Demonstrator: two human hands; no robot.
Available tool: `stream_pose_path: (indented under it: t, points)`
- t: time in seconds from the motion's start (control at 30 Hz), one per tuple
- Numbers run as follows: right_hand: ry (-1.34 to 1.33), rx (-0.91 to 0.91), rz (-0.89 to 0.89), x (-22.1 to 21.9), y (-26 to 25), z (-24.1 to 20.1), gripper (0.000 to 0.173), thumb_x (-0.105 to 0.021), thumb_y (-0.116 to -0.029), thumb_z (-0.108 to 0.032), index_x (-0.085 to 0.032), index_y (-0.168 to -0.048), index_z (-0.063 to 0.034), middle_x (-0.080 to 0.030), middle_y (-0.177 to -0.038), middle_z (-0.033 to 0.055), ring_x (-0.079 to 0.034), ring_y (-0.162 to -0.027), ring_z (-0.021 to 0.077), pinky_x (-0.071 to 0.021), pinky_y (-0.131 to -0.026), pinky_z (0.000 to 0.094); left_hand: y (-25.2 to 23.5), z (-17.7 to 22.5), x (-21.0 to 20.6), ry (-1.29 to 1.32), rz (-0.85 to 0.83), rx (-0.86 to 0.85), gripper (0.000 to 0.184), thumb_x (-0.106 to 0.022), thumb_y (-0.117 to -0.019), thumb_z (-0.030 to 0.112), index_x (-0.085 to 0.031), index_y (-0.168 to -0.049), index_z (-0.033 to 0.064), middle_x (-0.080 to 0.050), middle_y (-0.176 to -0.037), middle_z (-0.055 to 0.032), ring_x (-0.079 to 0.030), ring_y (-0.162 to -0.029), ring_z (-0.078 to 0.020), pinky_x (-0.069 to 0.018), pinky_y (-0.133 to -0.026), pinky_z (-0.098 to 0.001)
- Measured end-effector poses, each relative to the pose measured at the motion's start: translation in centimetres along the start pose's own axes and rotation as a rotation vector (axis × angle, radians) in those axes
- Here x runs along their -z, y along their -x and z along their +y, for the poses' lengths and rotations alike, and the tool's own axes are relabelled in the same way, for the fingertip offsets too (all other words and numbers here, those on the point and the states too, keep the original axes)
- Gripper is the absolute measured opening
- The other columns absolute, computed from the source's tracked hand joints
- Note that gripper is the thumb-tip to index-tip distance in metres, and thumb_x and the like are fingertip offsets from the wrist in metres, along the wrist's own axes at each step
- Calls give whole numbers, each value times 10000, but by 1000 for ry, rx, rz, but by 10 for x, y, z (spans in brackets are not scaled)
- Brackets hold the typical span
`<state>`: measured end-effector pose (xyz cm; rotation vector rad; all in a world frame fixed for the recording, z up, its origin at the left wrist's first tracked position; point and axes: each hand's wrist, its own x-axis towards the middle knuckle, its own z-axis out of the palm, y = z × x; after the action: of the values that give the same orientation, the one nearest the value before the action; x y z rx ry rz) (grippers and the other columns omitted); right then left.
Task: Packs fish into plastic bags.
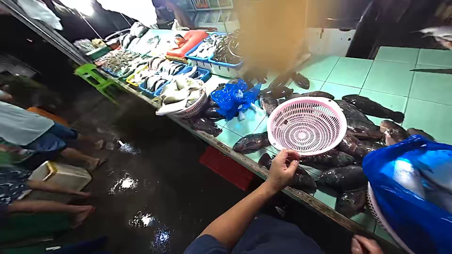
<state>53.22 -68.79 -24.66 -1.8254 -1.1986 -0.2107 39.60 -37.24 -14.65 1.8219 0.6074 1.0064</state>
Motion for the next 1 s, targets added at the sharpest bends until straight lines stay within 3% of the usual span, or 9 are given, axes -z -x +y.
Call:
stream_pose_path:
  t: [0.13, 0.23, 0.33, 0.47, 0.67, 0.8, 0.9, 1.0]
  points:
    - [-191, 180, -15, -21, -32, 15, 308, -511, -1049, -284, -690, -1017, -36, -676, -878, 103, -664, -837, 156, -564, -783, 280, 26, 4, 2, -137, -54, -85, 186, -584, -940, 24, -693, -1087, -8, -708, -1055, -94, -685, -985, -153, -585, -898, -340]
    - [-236, 203, 38, -28, -45, 18, 289, -529, -1040, -284, -712, -1031, -61, -708, -918, 70, -686, -869, 133, -586, -800, 282, 44, -9, 15, -187, -86, -136, 173, -595, -918, 26, -693, -1057, -7, -716, -1061, -101, -699, -993, -172, -606, -894, -366]
    - [-162, 141, 59, -23, -46, 8, 248, -553, -1029, -239, -710, -1071, -51, -710, -962, 73, -682, -898, 128, -589, -829, 274, 52, -36, 26, -128, -130, -112, 179, -591, -929, 44, -684, -1066, -25, -708, -1069, -108, -693, -980, -161, -605, -859, -339]
    - [74, -40, 104, -33, -31, -17, 213, -573, -993, -186, -733, -1049, -58, -699, -907, 76, -679, -818, 126, -598, -751, 271, 29, -69, 32, 33, -245, -110, 192, -589, -937, 83, -678, -1084, -4, -696, -1058, -68, -678, -961, -128, -593, -849, -298]
    - [230, -393, 255, -97, -9, -92, 193, -600, -958, -169, -744, -1042, -73, -686, -956, 56, -662, -848, 78, -591, -765, 230, -33, -88, 50, 320, -509, -154, 146, -593, -955, 105, -680, -1060, 54, -699, -1054, -23, -675, -964, -124, -586, -855, -294]
    - [334, -383, 143, -124, -11, -131, 191, -594, -961, -169, -753, -1050, -114, -702, -1011, 52, -684, -952, 122, -598, -859, 289, -48, -87, 63, 455, -522, -20, 139, -570, -961, 52, -651, -1071, 27, -693, -1010, 0, -666, -879, -80, -582, -788, -254]
    - [350, -408, 158, -129, -20, -143, 185, -597, -964, -156, -750, -1057, -107, -695, -1028, 61, -679, -965, 123, -597, -868, 285, -51, -83, 72, 565, -545, 33, 145, -569, -960, 29, -629, -1092, 31, -686, -983, -6, -651, -788, -92, -578, -717, -256]
    - [396, -430, 175, -125, -30, -146, 188, -595, -965, -153, -750, -1056, -99, -696, -1032, 73, -681, -970, 136, -593, -875, 294, -49, -82, 81, 636, -572, 31, 139, -574, -966, 43, -640, -1088, 56, -683, -989, 6, -647, -781, -86, -574, -709, -248]
